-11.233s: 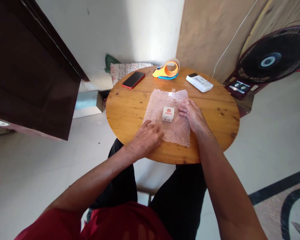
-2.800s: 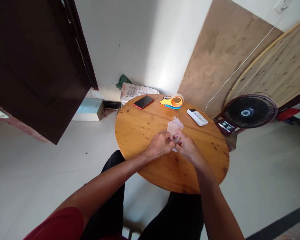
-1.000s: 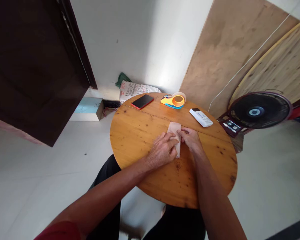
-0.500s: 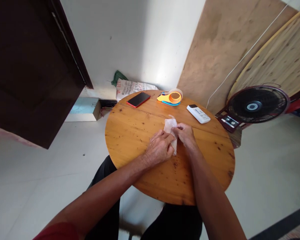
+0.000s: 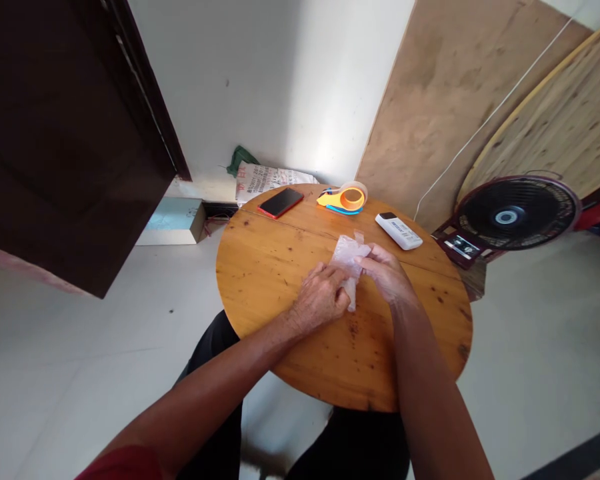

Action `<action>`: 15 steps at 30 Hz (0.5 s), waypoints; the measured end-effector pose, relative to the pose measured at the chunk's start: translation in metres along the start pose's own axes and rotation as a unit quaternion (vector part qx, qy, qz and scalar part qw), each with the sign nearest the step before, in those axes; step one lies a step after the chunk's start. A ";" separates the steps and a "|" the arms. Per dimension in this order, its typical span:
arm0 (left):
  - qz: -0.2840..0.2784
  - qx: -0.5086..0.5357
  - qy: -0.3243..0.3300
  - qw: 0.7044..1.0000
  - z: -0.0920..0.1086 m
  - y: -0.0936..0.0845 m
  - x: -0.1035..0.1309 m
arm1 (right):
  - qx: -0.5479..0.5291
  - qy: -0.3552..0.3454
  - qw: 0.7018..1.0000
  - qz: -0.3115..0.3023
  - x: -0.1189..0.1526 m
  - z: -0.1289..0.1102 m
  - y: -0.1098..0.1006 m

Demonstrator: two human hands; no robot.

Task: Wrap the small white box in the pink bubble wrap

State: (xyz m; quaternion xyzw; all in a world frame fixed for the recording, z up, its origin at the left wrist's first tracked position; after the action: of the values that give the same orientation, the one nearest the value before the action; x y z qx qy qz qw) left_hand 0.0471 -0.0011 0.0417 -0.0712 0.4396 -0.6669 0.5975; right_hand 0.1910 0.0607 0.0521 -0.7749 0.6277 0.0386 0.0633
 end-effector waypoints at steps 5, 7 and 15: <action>0.015 -0.016 -0.035 0.999 -0.002 -0.002 0.002 | 0.057 0.003 0.998 -0.039 0.008 -0.015 0.004; 0.026 -0.015 -0.060 0.998 -0.004 -0.002 0.003 | 0.082 0.005 0.995 -0.051 0.011 -0.020 0.005; 0.075 0.066 -0.179 0.979 -0.024 0.003 0.004 | 0.202 -0.045 0.977 -0.054 0.033 -0.033 0.011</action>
State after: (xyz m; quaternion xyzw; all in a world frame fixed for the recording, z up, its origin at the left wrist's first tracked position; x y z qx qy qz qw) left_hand 0.0337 0.0079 0.0236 -0.1162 0.2848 -0.6245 0.7179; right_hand 0.1863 0.0219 0.0795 -0.7765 0.5761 -0.0580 0.2487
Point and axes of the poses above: each hand's wrist, its own x-axis away from the middle knuckle, its own y-axis out of the palm, z = x × y, the point moved 4 cm from there along -x, towards the middle knuckle, and after that the axes turned 3 degrees about -y, right-handed, at the moved point
